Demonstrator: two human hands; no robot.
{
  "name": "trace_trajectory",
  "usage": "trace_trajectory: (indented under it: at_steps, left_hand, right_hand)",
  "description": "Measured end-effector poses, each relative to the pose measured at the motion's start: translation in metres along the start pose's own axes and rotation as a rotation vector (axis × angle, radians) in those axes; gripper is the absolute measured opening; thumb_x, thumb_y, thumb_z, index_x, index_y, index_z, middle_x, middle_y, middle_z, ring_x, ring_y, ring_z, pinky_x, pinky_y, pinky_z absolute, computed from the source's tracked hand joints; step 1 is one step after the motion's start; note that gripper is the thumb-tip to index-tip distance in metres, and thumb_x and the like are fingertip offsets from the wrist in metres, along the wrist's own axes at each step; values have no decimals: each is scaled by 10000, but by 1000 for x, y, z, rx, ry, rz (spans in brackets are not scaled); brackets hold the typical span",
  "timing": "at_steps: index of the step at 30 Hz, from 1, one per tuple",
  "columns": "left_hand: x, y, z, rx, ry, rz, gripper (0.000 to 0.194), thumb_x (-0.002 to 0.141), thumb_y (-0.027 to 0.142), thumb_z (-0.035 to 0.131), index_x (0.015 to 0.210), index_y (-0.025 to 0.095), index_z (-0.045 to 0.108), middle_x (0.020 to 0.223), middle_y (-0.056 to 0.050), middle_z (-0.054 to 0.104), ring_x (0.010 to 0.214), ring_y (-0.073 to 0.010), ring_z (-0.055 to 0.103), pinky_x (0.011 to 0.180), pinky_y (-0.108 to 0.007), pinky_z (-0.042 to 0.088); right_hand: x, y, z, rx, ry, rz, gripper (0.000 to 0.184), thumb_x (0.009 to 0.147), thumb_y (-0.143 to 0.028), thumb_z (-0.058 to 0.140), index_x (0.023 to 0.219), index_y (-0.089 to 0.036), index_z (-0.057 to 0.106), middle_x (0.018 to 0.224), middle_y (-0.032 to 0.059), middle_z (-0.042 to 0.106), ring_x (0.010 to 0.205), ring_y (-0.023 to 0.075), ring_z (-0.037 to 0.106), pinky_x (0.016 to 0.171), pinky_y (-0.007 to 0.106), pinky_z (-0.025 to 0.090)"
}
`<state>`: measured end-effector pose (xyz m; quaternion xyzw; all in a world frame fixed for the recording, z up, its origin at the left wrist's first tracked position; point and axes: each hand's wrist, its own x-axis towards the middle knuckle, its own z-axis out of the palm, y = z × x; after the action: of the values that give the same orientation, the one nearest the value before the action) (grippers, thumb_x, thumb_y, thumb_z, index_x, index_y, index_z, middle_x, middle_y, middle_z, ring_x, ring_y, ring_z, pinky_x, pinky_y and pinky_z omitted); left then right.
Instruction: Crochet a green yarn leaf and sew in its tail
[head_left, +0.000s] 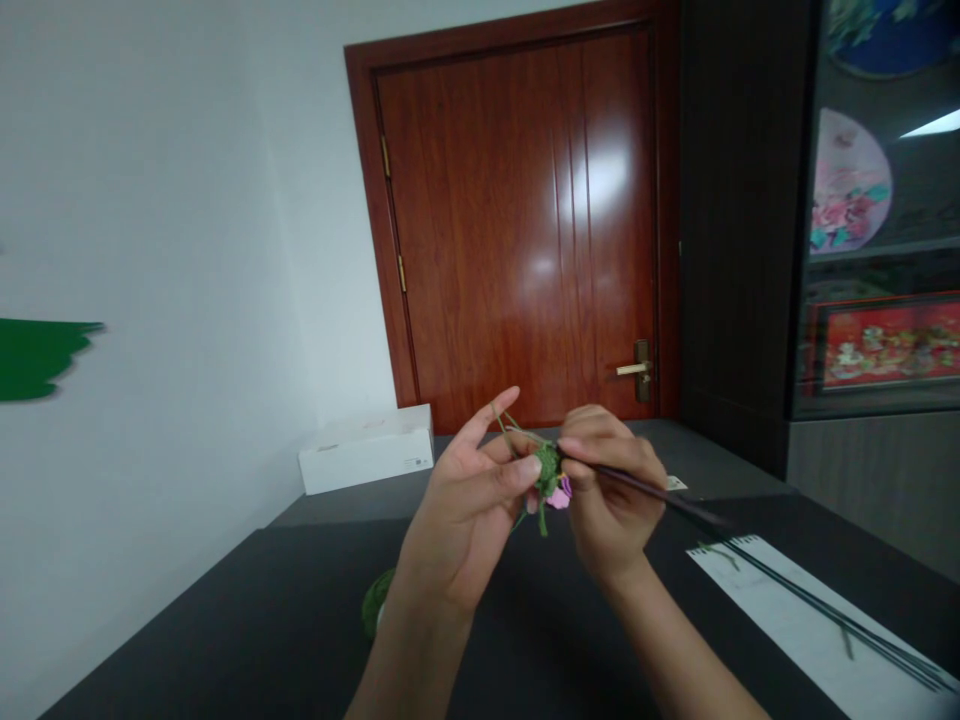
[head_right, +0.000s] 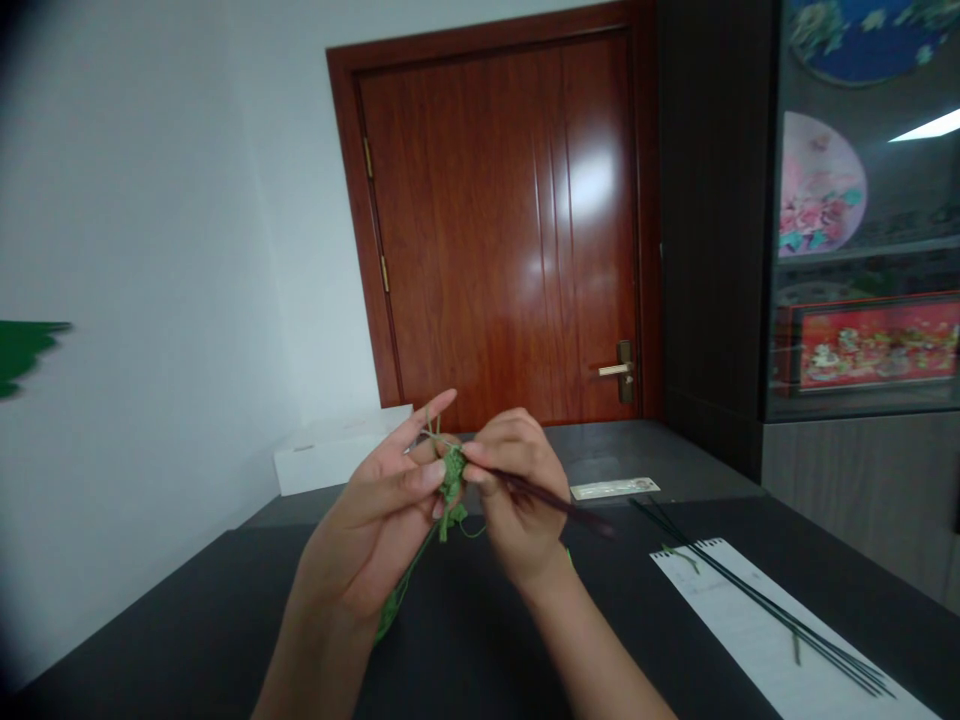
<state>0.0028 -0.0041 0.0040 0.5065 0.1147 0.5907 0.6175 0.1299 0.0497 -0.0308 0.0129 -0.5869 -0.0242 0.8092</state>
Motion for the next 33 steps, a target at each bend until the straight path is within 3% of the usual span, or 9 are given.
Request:
trace_trajectory:
  at_steps: [1,4,12,16,19,24,28,31,33]
  left_hand:
    - [1,0,-1,-17,-26,-11,790,771,31,763,1481,118,429,848,-46,690,668,-113,625,589,-196,482]
    - [3,-1,-7,-18,-75,-7,820,789,24,743,1520,150,394,891,-71,697,727,-139,642,565,-191,453]
    - [5,2,-12,91,-107,72,840,762,32,766,1513,145,406,834,-42,675,716,-134,608,599,-215,461]
    - [5,3,-9,203,-56,190,849,769,51,795,1509,140,388,809,-35,701,722,-160,656,664,-274,541]
    - [6,1,-7,270,-23,240,897,772,70,807,1535,180,348,808,-29,718,746,-195,694,723,-348,587]
    - [3,-2,-3,336,49,304,990,742,49,829,1565,255,318,799,0,733,754,-155,682,748,-280,573]
    - [-1,-2,2,314,146,335,965,744,30,822,1554,210,328,771,5,723,743,-128,653,718,-219,539]
    - [-2,-1,2,185,96,165,877,744,45,816,1507,125,391,764,-2,692,670,-103,607,618,-181,479]
    - [-1,0,0,90,37,16,822,737,60,816,1469,83,442,781,-13,670,643,-90,578,565,-168,427]
  right_hand:
    - [0,-1,4,128,28,136,11,933,-277,673,925,-271,678,745,-8,619,690,179,601,663,367,490]
    - [3,-3,11,423,44,421,115,942,-345,673,898,-243,642,694,-22,580,637,160,574,595,311,460]
    - [8,-10,3,686,69,700,157,1002,-346,580,895,-231,591,645,-29,594,580,127,520,525,244,393]
    - [11,-12,3,784,-55,903,213,1000,-336,579,830,-207,570,622,-48,527,504,92,408,459,218,319]
    - [12,-9,3,826,-135,951,290,981,-331,617,749,-201,501,626,-60,493,511,77,364,476,205,312]
    - [10,-4,5,691,-107,794,258,935,-309,689,799,-224,487,681,-61,513,597,96,455,581,226,381]
    - [7,-5,0,175,-85,291,97,904,-177,695,885,-249,633,793,-12,626,737,154,594,668,309,459]
    - [3,-7,-4,-176,-129,-41,188,862,-96,702,920,-275,700,764,-8,666,691,169,602,662,350,465]
    - [0,-7,-2,-163,-80,-90,172,887,-129,686,940,-291,700,744,-11,662,656,173,598,644,363,479]
